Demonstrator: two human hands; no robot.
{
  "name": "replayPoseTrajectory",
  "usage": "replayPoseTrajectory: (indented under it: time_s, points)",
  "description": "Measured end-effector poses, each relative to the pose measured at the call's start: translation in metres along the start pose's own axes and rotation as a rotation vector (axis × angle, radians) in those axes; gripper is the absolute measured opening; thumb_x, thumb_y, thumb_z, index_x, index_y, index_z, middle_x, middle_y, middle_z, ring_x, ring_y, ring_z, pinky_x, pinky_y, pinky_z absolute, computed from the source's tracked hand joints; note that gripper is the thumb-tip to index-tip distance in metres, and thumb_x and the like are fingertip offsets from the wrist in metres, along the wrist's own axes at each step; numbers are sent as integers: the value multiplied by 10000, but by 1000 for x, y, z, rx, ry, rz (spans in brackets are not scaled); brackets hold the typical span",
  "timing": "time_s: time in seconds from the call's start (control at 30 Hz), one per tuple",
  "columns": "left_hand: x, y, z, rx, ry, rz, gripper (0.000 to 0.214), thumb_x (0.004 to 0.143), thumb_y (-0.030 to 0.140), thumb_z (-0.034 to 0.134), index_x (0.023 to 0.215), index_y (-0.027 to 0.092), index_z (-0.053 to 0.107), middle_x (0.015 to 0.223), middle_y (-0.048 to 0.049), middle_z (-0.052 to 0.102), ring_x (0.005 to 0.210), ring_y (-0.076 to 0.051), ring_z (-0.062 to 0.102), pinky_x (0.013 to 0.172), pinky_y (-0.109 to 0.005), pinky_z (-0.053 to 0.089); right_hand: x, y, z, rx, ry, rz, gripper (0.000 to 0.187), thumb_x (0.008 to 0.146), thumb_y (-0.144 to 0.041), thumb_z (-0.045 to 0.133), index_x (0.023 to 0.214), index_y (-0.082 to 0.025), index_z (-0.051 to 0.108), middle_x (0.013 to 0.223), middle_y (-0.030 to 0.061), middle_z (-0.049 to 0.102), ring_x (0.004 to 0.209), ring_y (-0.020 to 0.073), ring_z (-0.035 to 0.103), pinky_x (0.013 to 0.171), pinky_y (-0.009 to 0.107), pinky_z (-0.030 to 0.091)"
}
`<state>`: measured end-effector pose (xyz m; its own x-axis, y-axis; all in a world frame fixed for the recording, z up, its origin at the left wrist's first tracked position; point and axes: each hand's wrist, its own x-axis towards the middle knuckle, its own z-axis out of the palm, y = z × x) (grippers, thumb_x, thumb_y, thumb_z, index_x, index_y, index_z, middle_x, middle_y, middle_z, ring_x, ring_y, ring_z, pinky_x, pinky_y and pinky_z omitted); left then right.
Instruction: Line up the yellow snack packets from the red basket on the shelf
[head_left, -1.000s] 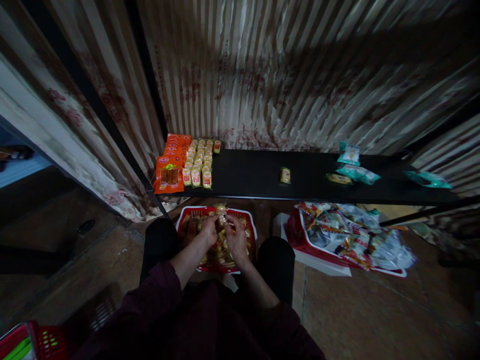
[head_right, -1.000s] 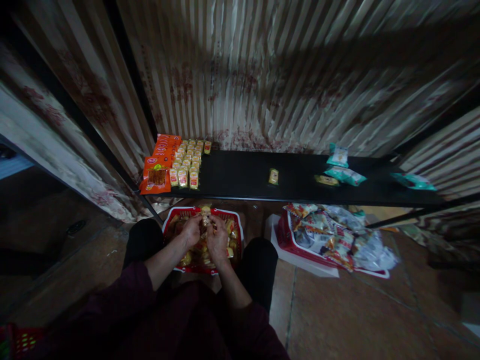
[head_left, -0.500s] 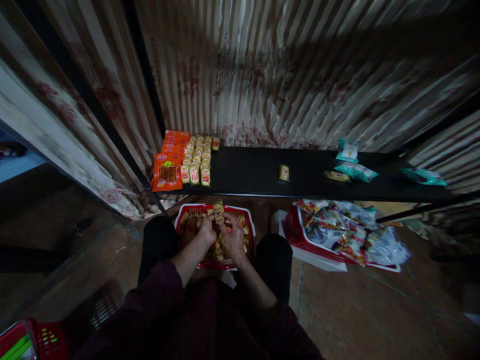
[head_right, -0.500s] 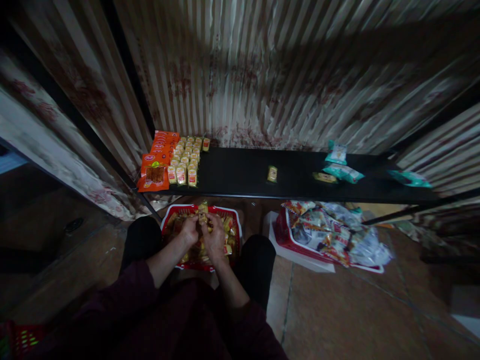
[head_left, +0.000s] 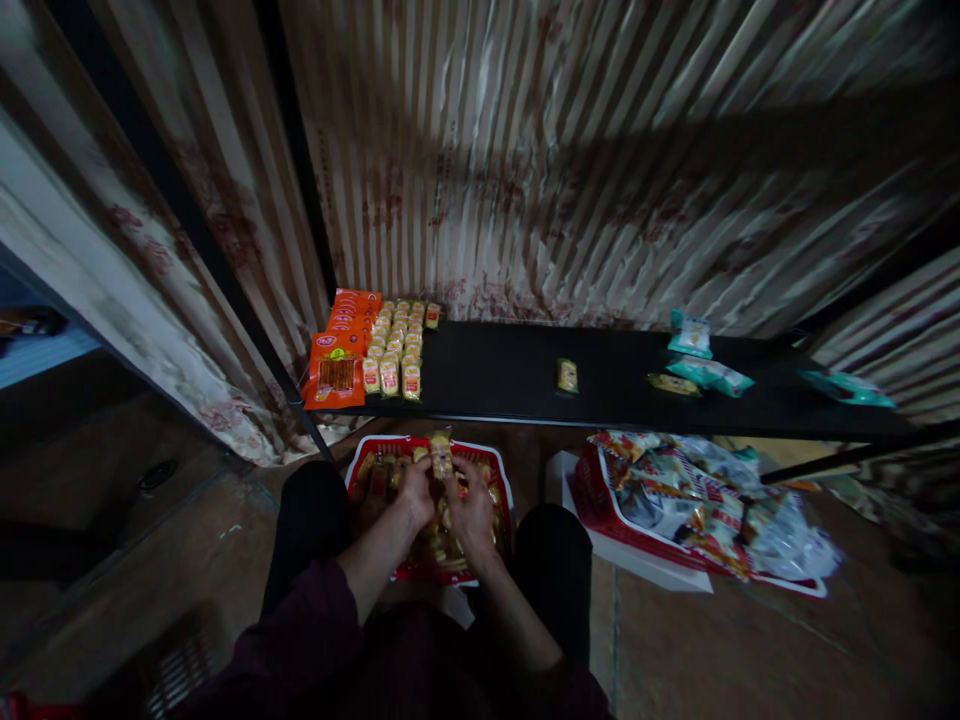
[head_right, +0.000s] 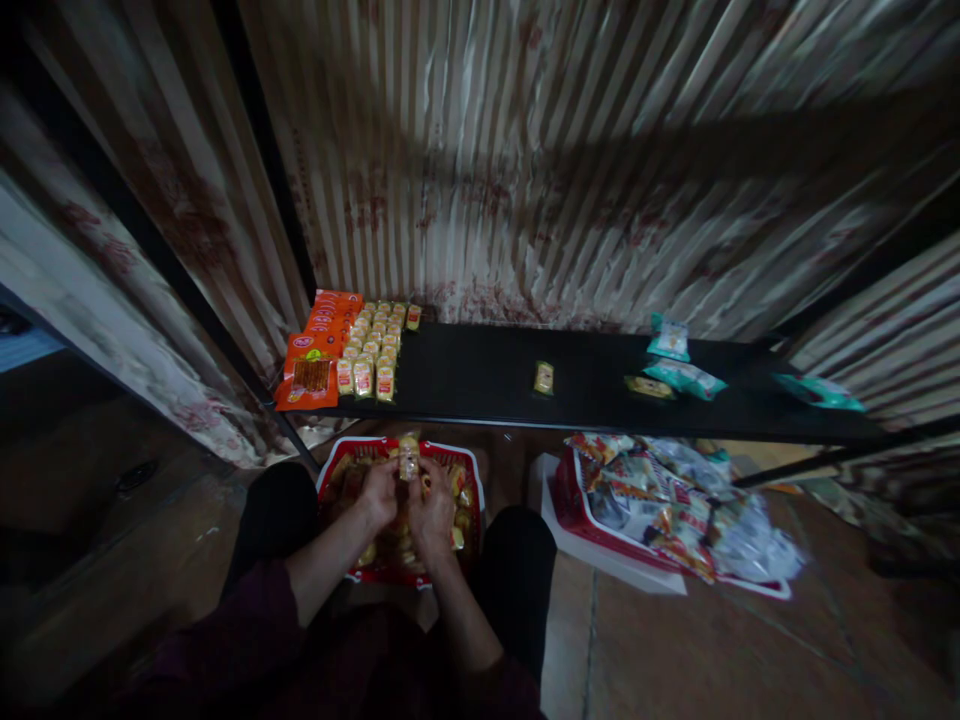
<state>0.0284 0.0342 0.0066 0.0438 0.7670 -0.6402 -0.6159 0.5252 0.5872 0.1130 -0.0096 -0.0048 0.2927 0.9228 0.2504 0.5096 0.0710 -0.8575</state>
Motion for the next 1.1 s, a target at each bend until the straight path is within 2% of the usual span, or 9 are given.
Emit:
replayPoseTrajectory:
  time_s: [0.13, 0.27, 0.4, 0.57, 0.77, 0.93, 1.1]
  points:
    - [-5, 0, 0, -45, -89, -131, 71, 670, 151, 563, 709, 158, 622, 657, -42, 670, 755, -212, 667, 795, -327, 501, 1, 11, -1, -62, 33, 26, 273, 815, -298, 477, 999, -201, 654, 1034, 104, 680, 982, 263, 610, 924, 467, 459]
    - [-4, -3, -3, -48, -85, -98, 77, 640, 119, 582, 689, 167, 618, 662, -30, 678, 770, -190, 661, 795, -288, 468, 0, 17, -1, -113, 52, -10, 255, 786, -255, 472, 943, -213, 669, 1004, 114, 677, 984, 286, 602, 918, 482, 462]
    - [-1, -5, -3, -16, -135, -68, 108, 603, 117, 628, 701, 163, 627, 661, -16, 666, 719, -165, 638, 754, -271, 437, 0, 22, 1, -74, 61, 26, 257, 773, -295, 491, 936, -213, 671, 989, 126, 683, 948, 300, 625, 869, 478, 496]
    - [3, -11, -1, 43, -74, 55, 130, 538, 140, 674, 643, 181, 610, 667, 13, 641, 683, -132, 583, 718, -252, 409, 2, 25, 1, 1, 62, 85, 357, 802, -408, 465, 989, -191, 678, 1040, 145, 693, 977, 302, 643, 892, 475, 495]
    - [-1, -14, 5, 108, -76, 167, 139, 547, 237, 662, 678, 216, 620, 675, 10, 612, 694, -160, 560, 699, -277, 414, 4, 15, -3, 75, 17, 198, 483, 814, -556, 463, 1016, -180, 690, 1088, 165, 689, 926, 293, 676, 794, 417, 542]
    - [-6, -12, 8, 208, -59, 289, 76, 599, 286, 647, 668, 256, 634, 782, -13, 631, 819, -201, 570, 787, -298, 427, 9, 21, -3, 27, 40, 179, 492, 778, -555, 519, 1030, -170, 694, 1091, 173, 687, 998, 315, 660, 843, 420, 531]
    - [-4, -12, 13, 310, -98, 360, 125, 659, 320, 619, 757, 246, 646, 913, -41, 658, 942, -227, 578, 877, -306, 421, 19, 27, -5, 33, 30, 175, 476, 794, -557, 508, 1032, -192, 700, 1090, 154, 694, 989, 305, 662, 861, 417, 521]
